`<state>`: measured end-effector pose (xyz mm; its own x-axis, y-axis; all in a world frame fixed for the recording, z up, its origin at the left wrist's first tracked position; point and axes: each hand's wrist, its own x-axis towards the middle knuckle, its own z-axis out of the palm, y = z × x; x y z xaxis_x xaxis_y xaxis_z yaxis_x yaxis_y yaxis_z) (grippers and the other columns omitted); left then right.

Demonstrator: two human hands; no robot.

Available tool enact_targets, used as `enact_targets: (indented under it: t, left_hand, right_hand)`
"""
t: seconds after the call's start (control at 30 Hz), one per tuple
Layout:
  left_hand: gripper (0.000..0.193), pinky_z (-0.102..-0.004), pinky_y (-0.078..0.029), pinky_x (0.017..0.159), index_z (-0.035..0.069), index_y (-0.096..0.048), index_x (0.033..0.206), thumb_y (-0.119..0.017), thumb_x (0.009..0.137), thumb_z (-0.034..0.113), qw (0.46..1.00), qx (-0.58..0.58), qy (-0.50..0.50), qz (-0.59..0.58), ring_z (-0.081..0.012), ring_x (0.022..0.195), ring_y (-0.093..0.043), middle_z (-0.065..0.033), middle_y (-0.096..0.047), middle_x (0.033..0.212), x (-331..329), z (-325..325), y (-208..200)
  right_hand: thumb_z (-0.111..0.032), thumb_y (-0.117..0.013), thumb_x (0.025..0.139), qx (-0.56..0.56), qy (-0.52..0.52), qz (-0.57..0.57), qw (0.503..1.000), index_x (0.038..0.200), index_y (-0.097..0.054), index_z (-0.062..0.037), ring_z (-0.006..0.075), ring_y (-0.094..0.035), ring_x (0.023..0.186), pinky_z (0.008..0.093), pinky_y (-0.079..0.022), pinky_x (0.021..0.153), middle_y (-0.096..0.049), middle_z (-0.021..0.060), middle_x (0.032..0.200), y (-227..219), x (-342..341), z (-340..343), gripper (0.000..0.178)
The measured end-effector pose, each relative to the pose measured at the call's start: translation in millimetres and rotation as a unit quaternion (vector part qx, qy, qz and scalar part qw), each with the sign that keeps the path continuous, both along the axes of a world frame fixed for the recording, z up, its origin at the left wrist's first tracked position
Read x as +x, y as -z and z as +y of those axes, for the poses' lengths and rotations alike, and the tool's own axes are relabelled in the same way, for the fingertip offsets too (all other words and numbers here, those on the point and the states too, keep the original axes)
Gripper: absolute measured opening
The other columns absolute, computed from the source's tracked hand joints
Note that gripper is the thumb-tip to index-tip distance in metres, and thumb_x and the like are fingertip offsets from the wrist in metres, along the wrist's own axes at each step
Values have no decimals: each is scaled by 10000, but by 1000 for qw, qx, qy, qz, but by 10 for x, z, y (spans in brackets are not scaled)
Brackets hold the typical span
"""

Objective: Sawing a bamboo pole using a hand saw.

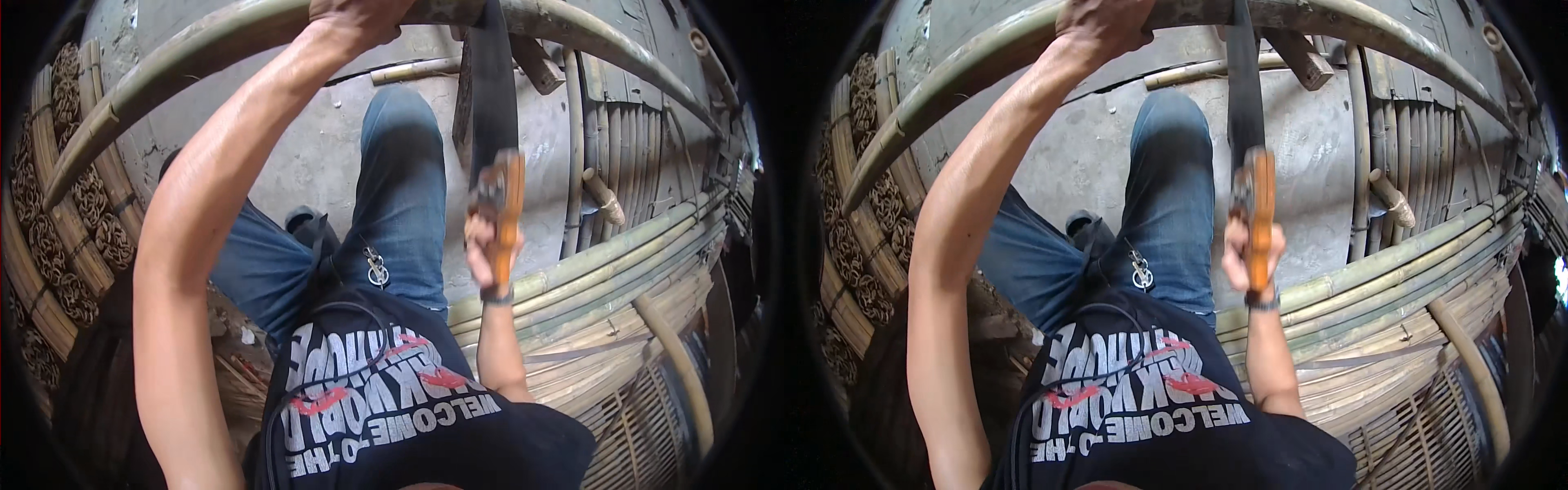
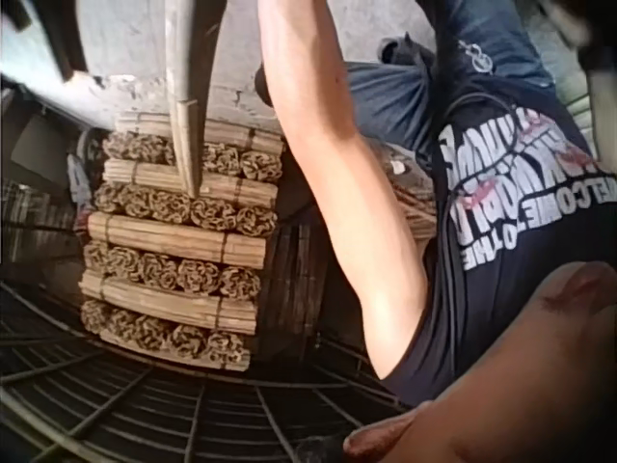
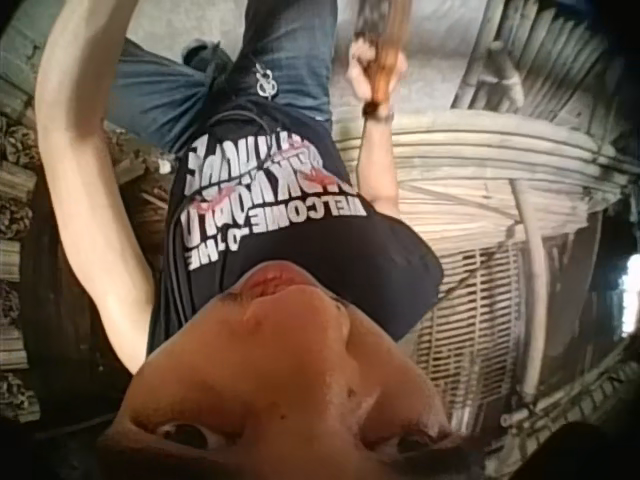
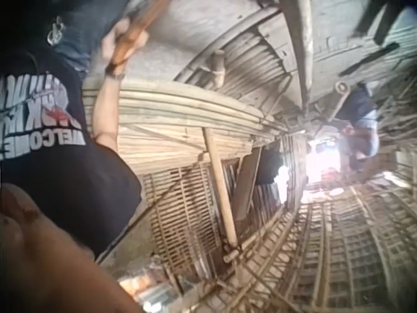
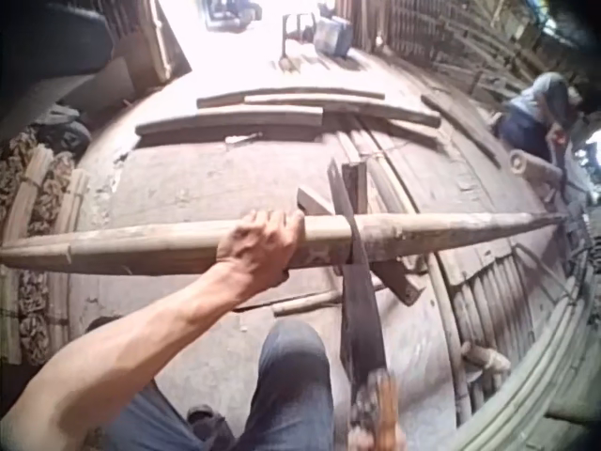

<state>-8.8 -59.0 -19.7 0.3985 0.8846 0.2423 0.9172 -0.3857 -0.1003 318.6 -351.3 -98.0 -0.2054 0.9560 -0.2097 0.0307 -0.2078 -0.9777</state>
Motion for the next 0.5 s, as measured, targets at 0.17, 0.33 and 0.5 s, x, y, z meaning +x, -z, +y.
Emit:
enact_targets:
  t: [0.17, 0.33, 0.5]
  left_hand:
    - [558, -412, -571, 799, 37, -592, 1105, -852, 635, 188, 999, -51, -16, 4, -324, 908, -706, -163, -693, 963, -27, -12, -30]
    - [626, -422, -576, 821, 28, -580, 1137, -881, 625, 225, 997, -69, -13, 6, -327, 912, -706, -161, -694, 966, -15, 10, 18]
    - [609, -416, -570, 826, 33, -581, 1098, -893, 611, 223, 999, -39, -13, 7, -314, 888, -696, -148, -682, 964, -13, -12, -61]
  right_hand:
    - [62, -669, 740, 177, 13, 35, 983, 741, -592, -16, 72, -480, 594, 259, -399, 556, -531, -10, 650, -282, -826, 1949, 109]
    - [3, -703, 761, 161, 148, -48, 975, 949, -621, -5, 99, -501, 691, 259, -429, 631, -603, 11, 839, 367, -469, 916, 205]
    - [-82, -672, 660, 116, 81, 18, 990, 669, -540, -40, 152, -492, 542, 317, -492, 637, -498, 44, 610, -337, -343, -9, 139]
